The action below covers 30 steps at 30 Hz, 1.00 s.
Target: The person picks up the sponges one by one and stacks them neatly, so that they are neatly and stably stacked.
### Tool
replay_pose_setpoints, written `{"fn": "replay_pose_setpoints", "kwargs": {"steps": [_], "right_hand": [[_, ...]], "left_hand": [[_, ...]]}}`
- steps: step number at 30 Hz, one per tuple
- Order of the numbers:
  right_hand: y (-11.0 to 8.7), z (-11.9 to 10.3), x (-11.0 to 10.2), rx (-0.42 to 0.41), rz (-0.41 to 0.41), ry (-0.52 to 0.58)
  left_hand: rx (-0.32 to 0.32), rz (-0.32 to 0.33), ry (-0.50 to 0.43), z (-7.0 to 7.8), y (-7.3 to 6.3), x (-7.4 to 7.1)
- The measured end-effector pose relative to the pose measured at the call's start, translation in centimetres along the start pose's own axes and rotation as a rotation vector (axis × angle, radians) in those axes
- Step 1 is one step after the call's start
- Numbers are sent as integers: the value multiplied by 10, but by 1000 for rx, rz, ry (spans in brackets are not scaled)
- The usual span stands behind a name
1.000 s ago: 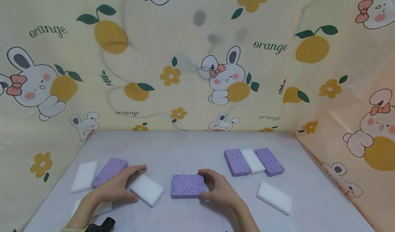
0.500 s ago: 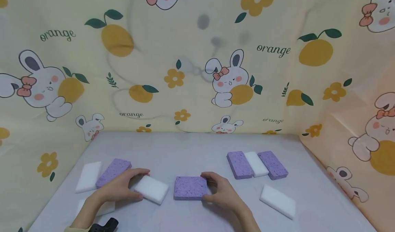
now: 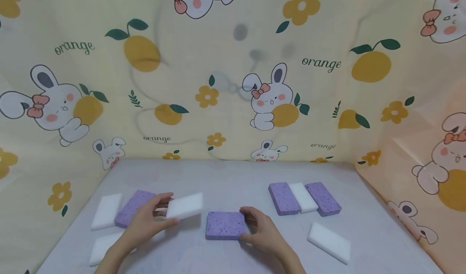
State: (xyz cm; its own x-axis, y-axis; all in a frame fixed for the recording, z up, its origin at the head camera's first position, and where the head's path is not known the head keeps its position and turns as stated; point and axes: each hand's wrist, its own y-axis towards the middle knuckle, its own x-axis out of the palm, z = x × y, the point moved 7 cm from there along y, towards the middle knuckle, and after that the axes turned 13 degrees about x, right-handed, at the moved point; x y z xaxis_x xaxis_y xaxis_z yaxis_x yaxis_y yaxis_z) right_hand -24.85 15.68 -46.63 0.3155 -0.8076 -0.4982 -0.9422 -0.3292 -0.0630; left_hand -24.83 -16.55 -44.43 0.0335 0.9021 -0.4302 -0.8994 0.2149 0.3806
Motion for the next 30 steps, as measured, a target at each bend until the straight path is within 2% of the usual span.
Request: {"fn": "replay_pose_setpoints", "kwargs": {"steps": [4,7,13,18,23,30], "right_hand": [[-3,1,1,-10,-8,26],[-3,2,1,-1,-12,31],[-3,3,-1,-4,5,19],[-2,6,-2,-3,-4,37],[0,7,-2,18,-23,74],[-2,8,-2,30,-23,84]], "left_hand": [[22,108,-54,9,-4,15],[40,131,-105,15,-6,31],[59,71,-154,22,-5,63],[67,32,-170,27,-1,80],[52,9,-191,29,2,89],[59,-12,-168,30,6,97]]}}
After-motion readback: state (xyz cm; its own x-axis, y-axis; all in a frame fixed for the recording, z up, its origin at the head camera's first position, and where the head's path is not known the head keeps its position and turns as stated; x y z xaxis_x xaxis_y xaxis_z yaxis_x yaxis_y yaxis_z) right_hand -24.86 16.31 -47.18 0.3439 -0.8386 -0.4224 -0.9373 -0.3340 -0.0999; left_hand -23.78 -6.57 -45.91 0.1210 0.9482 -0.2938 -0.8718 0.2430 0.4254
